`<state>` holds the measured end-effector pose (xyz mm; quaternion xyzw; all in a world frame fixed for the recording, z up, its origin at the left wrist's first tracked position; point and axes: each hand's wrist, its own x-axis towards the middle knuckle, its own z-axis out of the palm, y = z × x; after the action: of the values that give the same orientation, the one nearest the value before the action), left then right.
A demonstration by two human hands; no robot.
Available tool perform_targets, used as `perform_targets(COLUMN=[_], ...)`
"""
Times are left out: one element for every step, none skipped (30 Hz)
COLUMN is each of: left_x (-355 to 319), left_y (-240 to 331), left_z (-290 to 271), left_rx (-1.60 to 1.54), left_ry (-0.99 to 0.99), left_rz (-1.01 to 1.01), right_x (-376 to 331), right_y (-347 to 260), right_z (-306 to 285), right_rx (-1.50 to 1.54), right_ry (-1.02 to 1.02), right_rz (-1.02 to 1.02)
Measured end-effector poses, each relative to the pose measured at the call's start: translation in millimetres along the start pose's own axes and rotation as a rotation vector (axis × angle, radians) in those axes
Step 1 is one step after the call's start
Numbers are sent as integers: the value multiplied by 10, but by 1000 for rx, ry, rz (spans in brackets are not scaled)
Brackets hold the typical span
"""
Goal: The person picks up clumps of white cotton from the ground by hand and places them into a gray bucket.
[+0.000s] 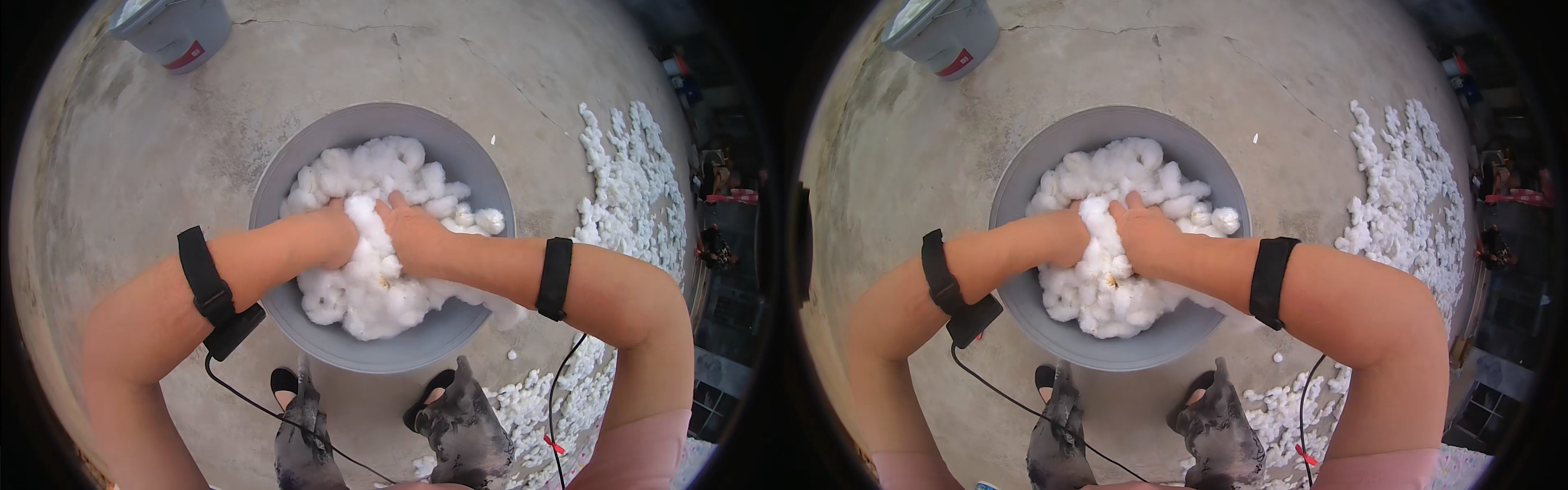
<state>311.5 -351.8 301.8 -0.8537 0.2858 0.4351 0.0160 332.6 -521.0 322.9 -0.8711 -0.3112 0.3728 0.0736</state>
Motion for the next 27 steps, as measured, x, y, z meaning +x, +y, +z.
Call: perform_targets(left_x=[103, 185, 183, 191, 206, 222, 300, 425, 504, 473, 437, 395, 350, 321, 164, -45, -277, -461, -623, -727, -811, -829, -853, -912, -963, -1009, -1079], left_y=[24, 44, 48, 67, 71, 85, 73, 6, -38, -41, -41, -82, -123, -139, 8, 129, 236, 312, 394, 430, 428, 453, 451, 452, 452, 469, 481], left_z=[154, 259, 234, 196, 148, 107, 157, 281, 331, 284, 235, 314, 370, 423, 245, 65, -109, -271, -366, -414, -411, -420, -442, -433, -419, -385, -326], left_rx=[-56, -111, -131, -155, -471, -788, -791, -584, -375, -379, -216, -213, -207, -204, -131, -92, -54, -165, -277, -270, -260, -255, -254, -317, -380, -378, -414], left_ry=[66, 132, 165, 197, 189, 163, 155, 82, 10, -2, -63, -62, -56, -51, -55, -63, -73, 34, 139, 136, 232, 333, 333, 428, 525, 517, 654], left_rz=[-88, -180, -232, -277, -380, -473, -477, -512, -527, -519, -447, -435, -423, -405, -381, -371, -367, -386, -398, -395, -377, -349, -351, -321, -302, -314, -294], right_x=[156, 173, 156, 145, 180, 182, 173, 135, 27, -116, -252, -395, -582, -779, -999, -1271, -1519, -1739, -1957, -2115, -2164, -2182, -2173, -2183, -2066, -1950, -1801], right_y=[69, 50, -4, -39, -59, -58, -65, -107, -164, -244, -308, -380, -409, -432, -384, -369, -335, -322, -362, -365, -351, -292, -227, -199, -101, -18, 37], right_z=[219, 259, 245, 256, 282, 286, 243, 177, 57, -114, -243, -306, -378, -456, -564, -693, -668, -586, -493, -396, -272, -128, 12, 103, 58, 23, 6], right_rx=[-134, -130, -128, -123, -103, -88, -76, -65, -60, -34, -8, -1, 47, 96, 281, 467, 550, 629, 641, 626, 616, 617, 561, 512, 496, 505, 463], right_ry=[34, 25, 65, 99, 130, 117, 107, 94, 82, 40, -1, -14, 202, 417, 479, 542, 668, 796, 794, 844, 889, 891, 747, 598, 638, 631, 626], right_rz=[-42, -44, 24, 94, 125, 133, 152, 167, 173, 197, 223, 223, 89, -49, -17, 5, 116, 230, 240, 366, 484, 485, 438, 396, 334, 325, 276])
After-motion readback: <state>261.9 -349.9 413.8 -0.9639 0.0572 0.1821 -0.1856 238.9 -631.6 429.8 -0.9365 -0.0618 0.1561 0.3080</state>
